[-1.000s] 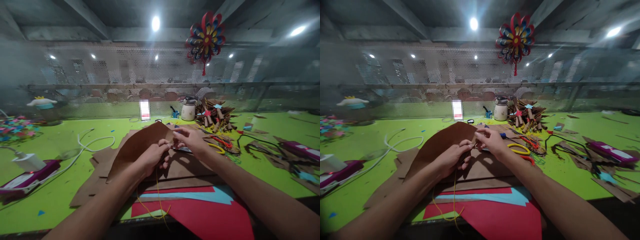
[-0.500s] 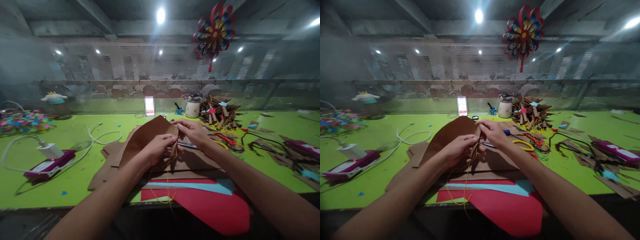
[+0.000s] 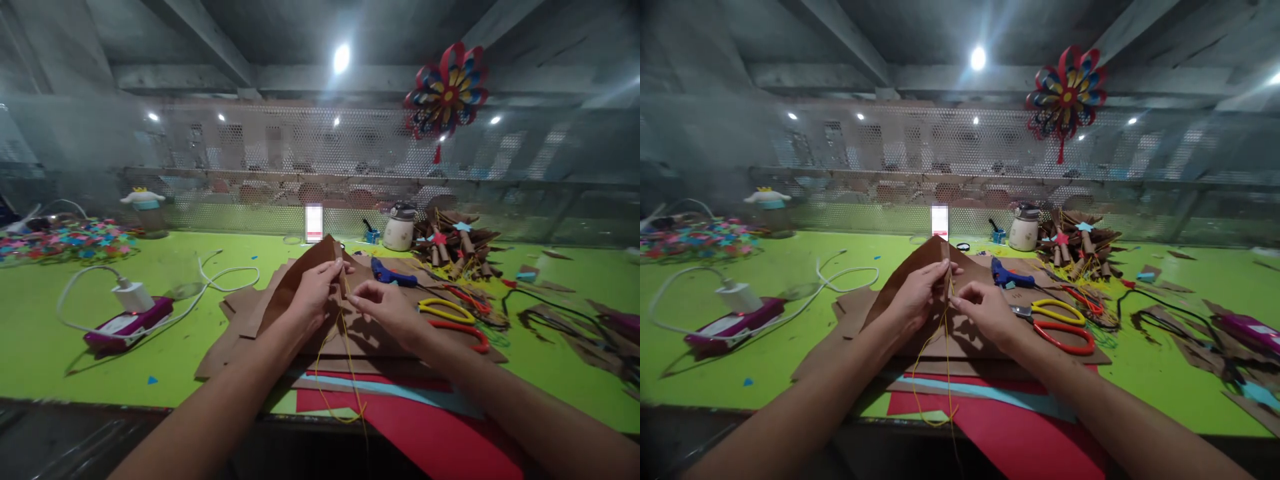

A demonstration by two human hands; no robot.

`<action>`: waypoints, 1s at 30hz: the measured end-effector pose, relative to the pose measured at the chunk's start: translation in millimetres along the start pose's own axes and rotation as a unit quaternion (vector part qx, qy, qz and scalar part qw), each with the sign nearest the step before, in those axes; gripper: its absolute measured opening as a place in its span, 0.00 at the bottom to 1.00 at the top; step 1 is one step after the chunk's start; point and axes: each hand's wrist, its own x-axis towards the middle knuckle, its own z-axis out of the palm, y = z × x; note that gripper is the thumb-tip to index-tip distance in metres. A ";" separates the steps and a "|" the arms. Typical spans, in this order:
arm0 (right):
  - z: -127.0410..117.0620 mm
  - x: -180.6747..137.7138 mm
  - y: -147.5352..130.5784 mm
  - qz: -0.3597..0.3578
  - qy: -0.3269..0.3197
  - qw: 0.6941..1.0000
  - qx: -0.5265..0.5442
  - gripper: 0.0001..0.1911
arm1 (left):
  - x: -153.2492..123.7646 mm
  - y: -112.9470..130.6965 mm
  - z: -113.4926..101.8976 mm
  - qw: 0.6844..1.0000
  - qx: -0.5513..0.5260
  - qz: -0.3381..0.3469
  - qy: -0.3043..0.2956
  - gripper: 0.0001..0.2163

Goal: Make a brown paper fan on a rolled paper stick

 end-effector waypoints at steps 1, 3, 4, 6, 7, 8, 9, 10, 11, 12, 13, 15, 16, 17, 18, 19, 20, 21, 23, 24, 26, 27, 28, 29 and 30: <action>0.3 1.1 1.1 0.005 0.005 1.000 0.011 0.14 | 0.3 -0.3 -0.4 1.000 0.019 0.007 0.001 0.13; -0.5 4.0 4.8 0.004 0.016 1.000 0.023 0.12 | 0.6 -1.2 -0.4 0.998 0.050 0.025 -0.004 0.13; -1.2 5.5 6.9 0.001 0.020 1.000 0.024 0.11 | 0.5 -1.9 0.1 0.998 0.058 0.031 -0.009 0.13; -2.7 7.3 9.7 -0.003 0.027 0.999 0.018 0.09 | 0.1 -3.3 1.5 0.998 0.058 0.028 -0.022 0.13; -3.3 7.6 10.1 -0.002 0.032 0.999 0.015 0.08 | -0.1 -4.0 2.4 0.998 0.050 0.019 -0.029 0.14; -3.9 7.6 9.9 0.003 0.038 0.999 0.014 0.08 | -0.4 -4.7 3.2 0.999 0.040 0.008 -0.036 0.14; -4.6 7.3 9.0 0.012 0.042 0.999 0.018 0.08 | -0.7 -5.3 3.9 0.999 0.031 -0.001 -0.040 0.14; -5.3 7.0 7.9 0.024 0.044 0.998 0.029 0.08 | -0.8 -5.9 4.4 0.999 0.025 -0.005 -0.044 0.14; -6.1 6.6 6.7 0.038 0.041 0.997 0.045 0.09 | -0.8 -6.6 4.6 0.999 0.023 -0.004 -0.048 0.14; -7.1 6.4 5.7 0.050 0.037 0.996 0.064 0.10 | -0.6 -7.3 4.6 0.998 0.022 0.000 -0.052 0.14; -8.2 6.3 5.0 0.056 0.033 0.995 0.082 0.11 | -0.2 -8.1 4.4 0.998 0.021 0.005 -0.057 0.13; -10.7 6.6 4.9 0.045 0.029 0.992 0.111 0.12 | 0.6 -9.8 3.9 0.998 0.020 0.008 -0.066 0.13; -12.0 6.8 5.2 0.035 0.031 0.992 0.121 0.12 | 1.1 -10.6 3.7 0.998 0.020 0.008 -0.064 0.13; -13.2 7.0 5.5 0.027 0.031 0.991 0.130 0.12 | 1.6 -11.2 3.6 0.998 0.021 0.007 -0.057 0.13; -14.0 7.0 5.6 0.025 0.027 0.989 0.141 0.11 | 2.1 -11.5 3.5 0.999 0.023 0.004 -0.049 0.12; -14.6 6.6 5.4 0.031 0.018 0.987 0.155 0.11 | 2.7 -11.6 3.4 0.999 0.024 0.004 -0.039 0.12; -14.8 5.9 4.7 0.044 0.003 0.985 0.169 0.11 | 3.3 -11.3 3.2 0.999 0.023 0.005 -0.028 0.11; -14.6 4.8 3.6 0.058 -0.017 0.982 0.179 0.11 | 3.9 -10.7 2.8 1.000 0.020 0.005 -0.020 0.11; -12.7 1.2 1.0 0.083 -0.058 0.978 0.183 0.11 | 5.2 -8.7 1.7 1.000 0.006 0.000 -0.005 0.10; -11.2 -0.9 -0.2 0.091 -0.072 0.977 0.177 0.12 | 5.8 -7.4 1.1 1.000 -0.002 -0.004 0.003 0.10; -7.1 -5.2 -1.3 0.102 -0.088 0.978 0.158 0.13 | 6.7 -4.8 0.3 1.000 -0.017 -0.014 0.015 0.08; -4.8 -7.0 -1.1 0.105 -0.092 0.979 0.149 0.14 | 6.8 -3.7 0.1 0.999 -0.023 -0.017 0.018 0.08; -2.4 -8.5 -0.4 0.108 -0.098 0.979 0.142 0.14 | 6.8 -2.8 0.2 0.999 -0.028 -0.020 0.018 0.07; -0.1 -9.4 0.8 0.109 -0.104 0.979 0.136 0.14 | 6.7 -1.9 0.4 0.999 -0.033 -0.024 0.015 0.07; 1.9 -9.9 2.4 0.110 -0.106 0.980 0.128 0.14 | 6.4 -1.1 0.8 0.999 -0.038 -0.029 0.010 0.07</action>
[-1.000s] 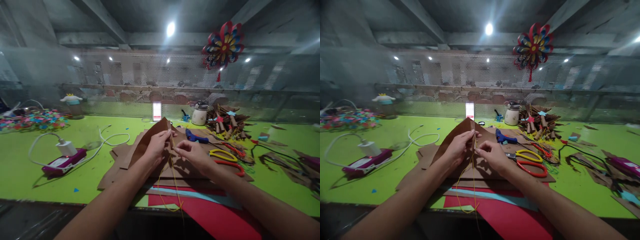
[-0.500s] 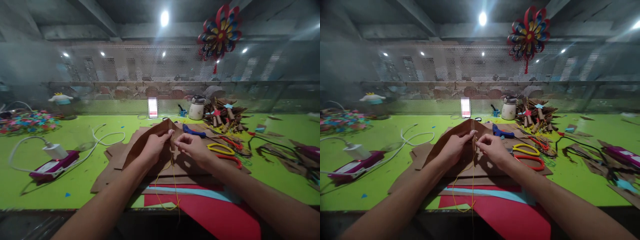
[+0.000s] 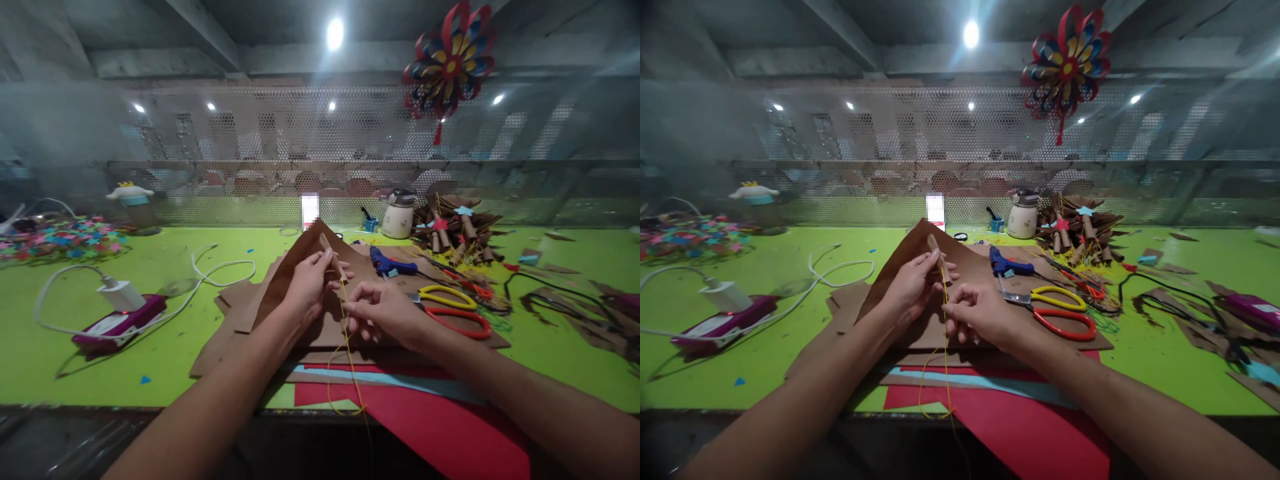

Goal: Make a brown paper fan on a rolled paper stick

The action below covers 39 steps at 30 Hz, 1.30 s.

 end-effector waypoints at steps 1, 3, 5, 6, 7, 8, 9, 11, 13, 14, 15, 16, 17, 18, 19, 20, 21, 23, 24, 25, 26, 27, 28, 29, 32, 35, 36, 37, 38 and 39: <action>1.0 0.7 2.2 0.002 0.004 1.000 -0.010 0.13 | -0.5 0.8 0.4 1.000 -0.003 -0.007 -0.005 0.06; 1.2 3.2 6.8 0.005 0.018 0.999 -0.037 0.12 | -1.8 2.6 1.2 1.000 -0.009 -0.020 -0.015 0.06; -1.0 6.4 11.3 0.003 0.021 0.998 -0.067 0.11 | -3.2 5.0 1.9 0.999 -0.019 -0.032 -0.031 0.06; -3.0 8.2 13.4 0.000 0.016 0.997 -0.080 0.11 | -4.0 6.3 2.4 0.998 -0.024 -0.040 -0.041 0.07; -5.4 10.1 15.1 -0.006 0.011 0.996 -0.092 0.11 | -4.8 7.6 2.9 0.997 -0.029 -0.049 -0.051 0.07; -8.1 12.0 16.4 -0.014 0.009 0.995 -0.101 0.11 | -5.8 8.8 3.6 0.996 -0.031 -0.060 -0.059 0.07; -11.1 13.9 17.2 -0.023 0.013 0.994 -0.106 0.11 | -6.8 9.9 4.4 0.995 -0.029 -0.072 -0.066 0.07; -17.4 17.3 17.4 -0.038 0.034 0.993 -0.109 0.13 | -9.2 11.6 6.3 0.992 -0.015 -0.098 -0.077 0.10; -23.3 19.8 16.1 -0.052 0.061 0.989 -0.124 0.14 | -11.7 12.6 8.1 0.988 0.010 -0.123 -0.092 0.14; -25.8 20.5 15.2 -0.060 0.074 0.985 -0.142 0.14 | -13.0 12.9 8.7 0.986 0.023 -0.131 -0.101 0.16; -28.1 20.9 14.2 -0.073 0.084 0.979 -0.170 0.14 | -14.0 13.2 9.2 0.985 0.032 -0.133 -0.109 0.18; -30.2 21.0 13.2 -0.092 0.089 0.970 -0.205 0.13 | -14.8 13.3 9.3 0.984 0.038 -0.132 -0.116 0.19; -32.1 20.8 12.2 -0.114 0.090 0.959 -0.242 0.12 | -15.4 13.3 9.2 0.983 0.041 -0.129 -0.123 0.20; -34.1 20.4 11.5 -0.135 0.088 0.947 -0.278 0.11 | -15.5 13.2 8.9 0.983 0.043 -0.124 -0.127 0.20; -36.3 20.1 11.0 -0.150 0.080 0.934 -0.313 0.09 | -15.4 13.0 8.5 0.983 0.045 -0.120 -0.129 0.19; -38.7 19.8 10.8 -0.156 0.067 0.924 -0.344 0.08 | -14.9 12.7 7.9 0.984 0.048 -0.117 -0.128 0.19; -41.4 19.7 10.9 -0.155 0.050 0.916 -0.366 0.07 | -14.2 12.3 7.3 0.985 0.050 -0.113 -0.122 0.18; -47.5 20.0 11.1 -0.135 0.009 0.909 -0.395 0.06 | -12.6 11.0 6.2 0.988 0.055 -0.100 -0.101 0.18; -50.6 20.2 10.9 -0.122 -0.009 0.907 -0.402 0.06 | -11.8 10.2 5.9 0.990 0.056 -0.093 -0.091 0.18; -53.5 20.3 10.2 -0.108 -0.023 0.908 -0.404 0.06 | -11.1 9.2 5.8 0.991 0.056 -0.086 -0.083 0.18; -56.3 20.3 8.7 -0.095 -0.036 0.910 -0.402 0.07 | -10.4 8.2 5.7 0.992 0.058 -0.079 -0.079 0.19; -59.2 19.9 6.5 -0.082 -0.048 0.912 -0.399 0.07 | -10.0 7.3 5.7 0.992 0.062 -0.071 -0.078 0.20; -62.4 19.2 3.5 -0.074 -0.060 0.913 -0.398 0.07 | -9.6 6.4 5.8 0.993 0.067 -0.064 -0.078 0.20; -66.4 18.3 -0.2 -0.071 -0.076 0.911 -0.400 0.08 | -9.4 5.9 5.8 0.993 0.073 -0.059 -0.077 0.21; -88.8 15.3 -12.9 -0.076 -0.104 0.892 -0.434 0.11 | -9.4 6.2 5.9 0.992 0.089 -0.048 -0.071 0.22; -129.6 13.4 -22.8 -0.047 0.008 0.868 -0.495 0.11 | -10.0 8.3 5.8 0.992 0.084 -0.042 -0.084 0.22; -145.0 13.4 -24.7 -0.033 0.057 0.856 -0.513 0.12 | -10.1 8.7 5.7 0.992 0.080 -0.037 -0.089 0.22; -159.4 14.2 -25.7 -0.024 0.095 0.844 -0.527 0.15 | -9.9 8.8 5.5 0.992 0.075 -0.032 -0.093 0.21; -171.6 16.1 -25.8 -0.014 0.130 0.830 -0.542 0.18 | -9.5 8.6 5.2 0.992 0.070 -0.026 -0.098 0.21; -180.7 19.3 -24.7 -0.007 0.153 0.816 -0.558 0.19 | -8.7 7.9 4.9 0.992 0.064 -0.023 -0.103 0.21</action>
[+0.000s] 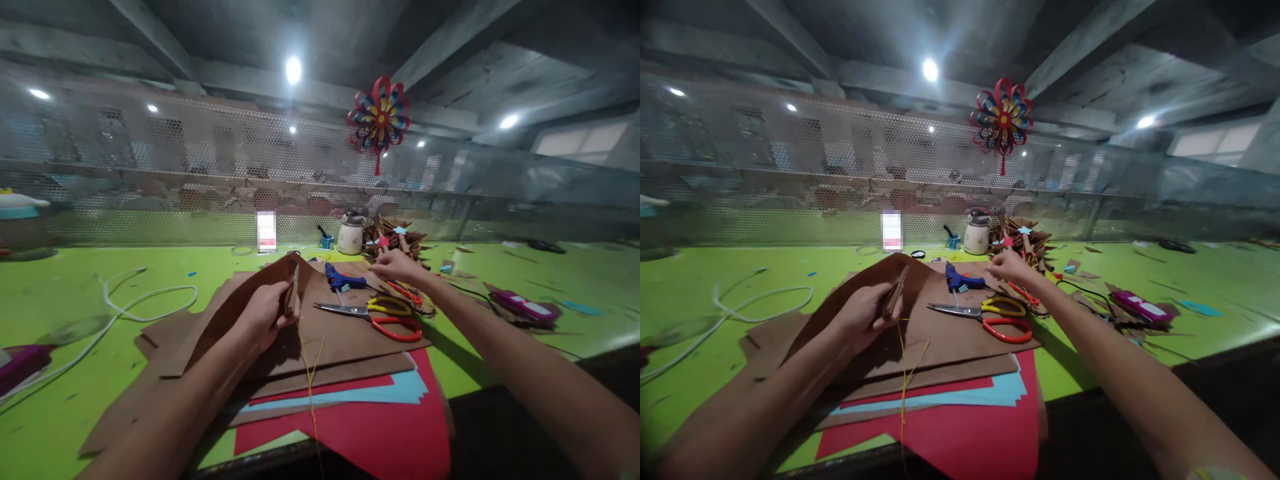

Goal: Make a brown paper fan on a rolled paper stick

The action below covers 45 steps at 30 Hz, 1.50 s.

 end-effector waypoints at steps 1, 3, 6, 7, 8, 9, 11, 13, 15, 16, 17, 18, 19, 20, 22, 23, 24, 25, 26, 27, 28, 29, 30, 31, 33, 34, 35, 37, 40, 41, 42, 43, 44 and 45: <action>1.4 5.5 5.0 0.009 0.012 1.000 -0.020 0.20 | 0.9 -1.0 -0.5 1.000 -0.006 0.002 -0.004 0.20; 12.0 17.6 5.4 0.004 0.018 0.999 -0.051 0.18 | 2.8 -3.7 -1.9 1.000 -0.014 -0.001 0.000 0.20; 39.2 36.4 -8.7 -0.029 -0.013 0.996 -0.084 0.12 | 4.7 -7.6 -4.8 1.000 -0.018 -0.010 0.020 0.20; 48.5 42.0 -13.8 -0.037 -0.027 0.994 -0.095 0.11 | 5.0 -8.6 -5.8 0.999 -0.021 -0.014 0.023 0.20; 56.8 47.0 -17.6 -0.044 -0.038 0.993 -0.105 0.11 | 5.2 -9.4 -6.9 0.999 -0.026 -0.018 0.022 0.19; 64.0 51.4 -20.0 -0.049 -0.046 0.991 -0.115 0.12 | 5.4 -10.1 -7.8 0.999 -0.034 -0.024 0.017 0.19; 74.4 58.0 -20.2 -0.060 -0.049 0.989 -0.128 0.13 | 6.0 -11.4 -9.0 0.998 -0.049 -0.037 0.006 0.17; 79.7 61.7 -16.4 -0.067 -0.042 0.988 -0.133 0.14 | 6.7 -12.5 -9.1 0.997 -0.057 -0.053 0.000 0.17; 80.2 62.6 -12.1 -0.070 -0.028 0.989 -0.130 0.14 | 6.8 -13.1 -8.6 0.996 -0.058 -0.062 -0.005 0.17; 78.5 61.9 -10.3 -0.073 -0.021 0.989 -0.125 0.14 | 6.6 -13.0 -8.3 0.996 -0.059 -0.063 -0.009 0.17; 75.4 60.7 -8.6 -0.077 -0.012 0.990 -0.119 0.14 | 6.1 -12.7 -7.9 0.996 -0.061 -0.059 -0.014 0.16; 70.8 58.9 -7.1 -0.082 -0.003 0.991 -0.110 0.14 | 5.5 -12.1 -7.6 0.997 -0.062 -0.053 -0.018 0.14; 64.8 56.4 -5.5 -0.087 0.007 0.991 -0.102 0.15 | 4.7 -11.2 -7.3 0.997 -0.061 -0.047 -0.020 0.13; 57.6 53.2 -4.0 -0.091 0.017 0.991 -0.099 0.16 | 3.8 -10.1 -7.0 0.997 -0.059 -0.042 -0.023 0.12; 40.8 43.8 -1.5 -0.100 0.046 0.992 -0.069 0.18 | 2.0 -7.7 -6.1 0.998 -0.048 -0.035 -0.035 0.12; 32.3 37.1 -1.2 -0.102 0.061 0.992 -0.028 0.19 | 1.2 -6.6 -5.7 0.998 -0.040 -0.035 -0.042 0.12; 24.4 28.9 -2.1 -0.102 0.073 0.991 0.041 0.19 | 0.7 -5.7 -5.2 0.998 -0.034 -0.035 -0.048 0.12; 17.6 19.2 -4.4 -0.096 0.077 0.984 0.132 0.20 | 0.3 -5.1 -4.9 0.998 -0.030 -0.035 -0.051 0.12; 12.2 8.4 -8.3 -0.085 0.066 0.968 0.226 0.19 | 0.2 -4.8 -4.7 0.998 -0.029 -0.036 -0.051 0.12; 8.3 -3.3 -13.8 -0.076 0.045 0.948 0.305 0.19 | 0.4 -4.9 -4.8 0.998 -0.030 -0.036 -0.047 0.12; 6.1 -15.2 -20.5 -0.073 0.026 0.929 0.362 0.19 | 0.9 -5.3 -5.1 0.998 -0.035 -0.035 -0.043 0.12; 5.2 -26.6 -28.0 -0.084 0.006 0.915 0.395 0.19 | 1.7 -6.0 -5.7 0.998 -0.042 -0.034 -0.037 0.12; 5.4 -37.0 -35.9 -0.102 -0.011 0.904 0.415 0.18 | 2.7 -6.9 -6.5 0.998 -0.049 -0.032 -0.031 0.11; 6.5 -45.9 -43.5 -0.119 -0.032 0.896 0.426 0.18 | 3.8 -7.9 -7.4 0.998 -0.053 -0.032 -0.025 0.10; 10.1 -58.1 -56.7 -0.154 -0.082 0.890 0.420 0.18 | 6.0 -10.2 -9.1 0.998 -0.055 -0.038 -0.012 0.10; 12.1 -61.4 -61.6 -0.164 -0.101 0.895 0.403 0.18 | 6.9 -11.3 -9.8 0.998 -0.053 -0.044 -0.007 0.10; 14.2 -63.0 -65.2 -0.171 -0.113 0.902 0.379 0.19 | 7.7 -12.4 -10.2 0.998 -0.049 -0.051 -0.003 0.10; 18.1 -63.1 -68.6 -0.174 -0.111 0.922 0.327 0.21 | 8.6 -14.6 -10.2 0.997 -0.040 -0.060 -0.003 0.10; 23.3 -60.6 -67.5 -0.173 -0.095 0.936 0.292 0.22 | 9.0 -17.4 -9.3 0.997 -0.032 -0.064 -0.013 0.09; 24.6 -60.0 -66.6 -0.172 -0.096 0.938 0.287 0.22 | 9.1 -18.2 -9.0 0.997 -0.031 -0.067 -0.016 0.09; 25.7 -59.7 -65.7 -0.169 -0.100 0.939 0.284 0.22 | 9.3 -18.9 -8.9 0.997 -0.030 -0.071 -0.020 0.09; 26.5 -59.6 -65.0 -0.166 -0.106 0.939 0.282 0.22 | 9.4 -19.6 -8.8 0.997 -0.028 -0.074 -0.023 0.09; 27.2 -59.6 -64.6 -0.164 -0.111 0.939 0.281 0.22 | 9.6 -20.1 -8.8 0.996 -0.027 -0.076 -0.027 0.09; 27.6 -59.6 -64.4 -0.164 -0.112 0.939 0.280 0.22 | 9.8 -20.6 -8.9 0.996 -0.027 -0.076 -0.029 0.09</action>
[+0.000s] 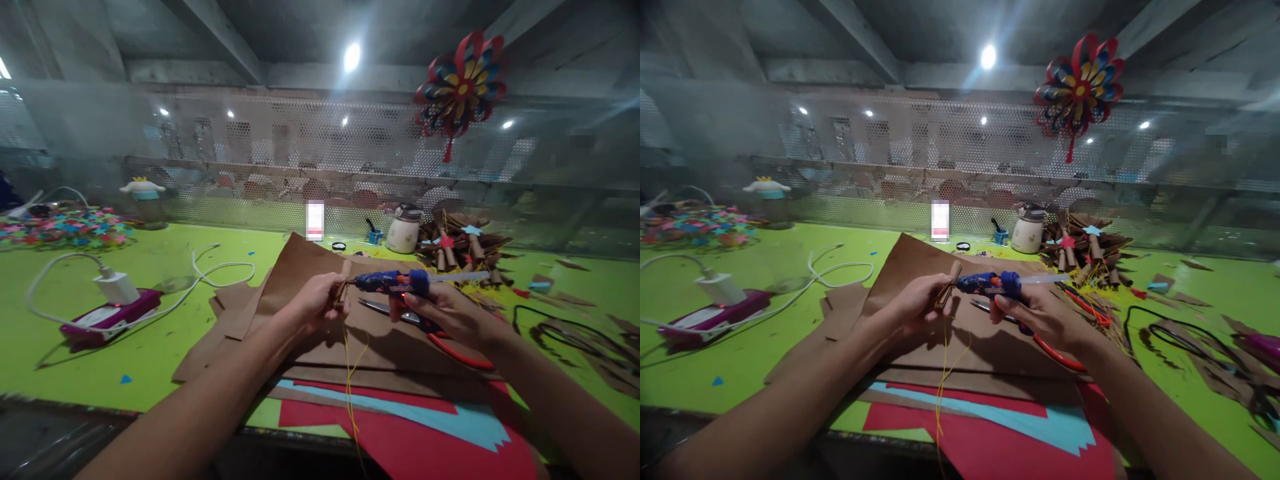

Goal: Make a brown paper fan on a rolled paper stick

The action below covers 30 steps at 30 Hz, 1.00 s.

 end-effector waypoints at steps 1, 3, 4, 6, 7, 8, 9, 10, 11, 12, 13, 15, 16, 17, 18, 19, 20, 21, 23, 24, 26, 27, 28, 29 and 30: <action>0.2 0.0 0.1 -0.001 0.000 1.000 -0.001 0.22 | 0.2 -0.4 -0.1 1.000 0.000 0.002 0.000 0.09; 0.6 0.0 -0.3 -0.005 0.004 1.000 -0.007 0.22 | 0.5 -1.2 -0.4 1.000 -0.003 0.006 0.000 0.10; 0.8 0.0 -0.7 -0.005 0.005 1.000 -0.011 0.22 | 0.5 -1.6 -0.4 1.000 -0.004 0.008 0.000 0.10; 0.9 -0.2 -2.0 -0.005 0.007 1.000 -0.018 0.22 | 0.5 -2.1 -0.3 1.000 -0.008 0.012 -0.002 0.09; 0.9 -0.3 -2.7 -0.004 0.007 1.000 -0.020 0.22 | 0.4 -2.2 -0.2 1.000 -0.011 0.014 -0.004 0.09; 0.9 -0.6 -3.4 -0.003 0.009 1.000 -0.023 0.22 | 0.4 -2.2 -0.1 1.000 -0.014 0.015 -0.007 0.09; 0.8 -0.9 -4.1 -0.003 0.011 1.000 -0.026 0.22 | 0.3 -2.1 0.0 1.000 -0.015 0.015 -0.010 0.09; 0.6 -1.3 -4.8 -0.006 0.015 0.999 -0.030 0.22 | 0.4 -2.0 0.0 1.000 -0.013 0.014 -0.015 0.09; 0.4 -1.8 -5.4 -0.010 0.019 0.999 -0.033 0.21 | 0.4 -1.8 0.0 1.000 -0.009 0.013 -0.020 0.09; 0.3 -2.3 -5.9 -0.015 0.023 0.999 -0.037 0.21 | 0.4 -1.6 -0.1 1.000 -0.004 0.012 -0.023 0.10; 0.2 -2.8 -6.4 -0.021 0.027 0.999 -0.040 0.21 | 0.4 -1.3 -0.1 1.000 0.002 0.011 -0.023 0.10; 0.3 -3.9 -7.6 -0.029 0.028 0.998 -0.044 0.21 | 0.3 -0.9 0.1 1.000 0.012 0.007 -0.020 0.10; 0.5 -4.4 -8.3 -0.032 0.027 0.998 -0.045 0.21 | 0.1 -0.8 0.2 1.000 0.016 0.005 -0.017 0.10; 0.8 -4.8 -9.2 -0.034 0.026 0.998 -0.046 0.22 | -0.2 -0.7 0.5 1.000 0.017 0.002 -0.013 0.10; 1.0 -5.2 -10.1 -0.037 0.025 0.998 -0.046 0.22 | -0.5 -0.6 0.8 1.000 0.018 0.001 -0.010 0.09; 1.1 -5.5 -11.0 -0.041 0.023 0.998 -0.045 0.22 | -0.8 -0.5 1.1 1.000 0.016 0.002 -0.006 0.09; 1.1 -5.9 -11.8 -0.045 0.020 0.998 -0.045 0.22 | -1.1 -0.4 1.4 1.000 0.015 0.003 -0.005 0.09; 1.0 -6.3 -12.4 -0.049 0.017 0.998 -0.045 0.21 | -1.4 -0.3 1.7 1.000 0.013 0.004 -0.005 0.09; 0.5 -7.1 -13.0 -0.055 0.013 0.997 -0.047 0.21 | -1.7 0.0 2.0 1.000 0.010 0.003 -0.009 0.09; 0.2 -7.6 -12.9 -0.057 0.013 0.997 -0.048 0.21 | -1.8 0.1 2.1 1.000 0.009 0.000 -0.010 0.09; -0.5 -8.5 -12.2 -0.057 0.011 0.997 -0.051 0.21 | -1.9 0.5 2.1 1.000 0.009 -0.004 -0.008 0.09; -0.8 -8.9 -11.7 -0.056 0.010 0.997 -0.051 0.21 | -1.9 0.6 2.1 1.000 0.012 -0.005 -0.005 0.09; -1.2 -9.0 -11.3 -0.056 0.010 0.997 -0.051 0.21 | -1.9 0.8 2.1 1.000 0.016 -0.006 -0.003 0.09; -1.5 -9.0 -11.0 -0.055 0.009 0.997 -0.051 0.21 | -1.9 0.9 2.2 1.000 0.021 -0.007 -0.004 0.10; -1.9 -8.7 -10.7 -0.054 0.010 0.997 -0.049 0.21 | -2.0 1.1 2.3 1.000 0.026 -0.007 -0.007 0.10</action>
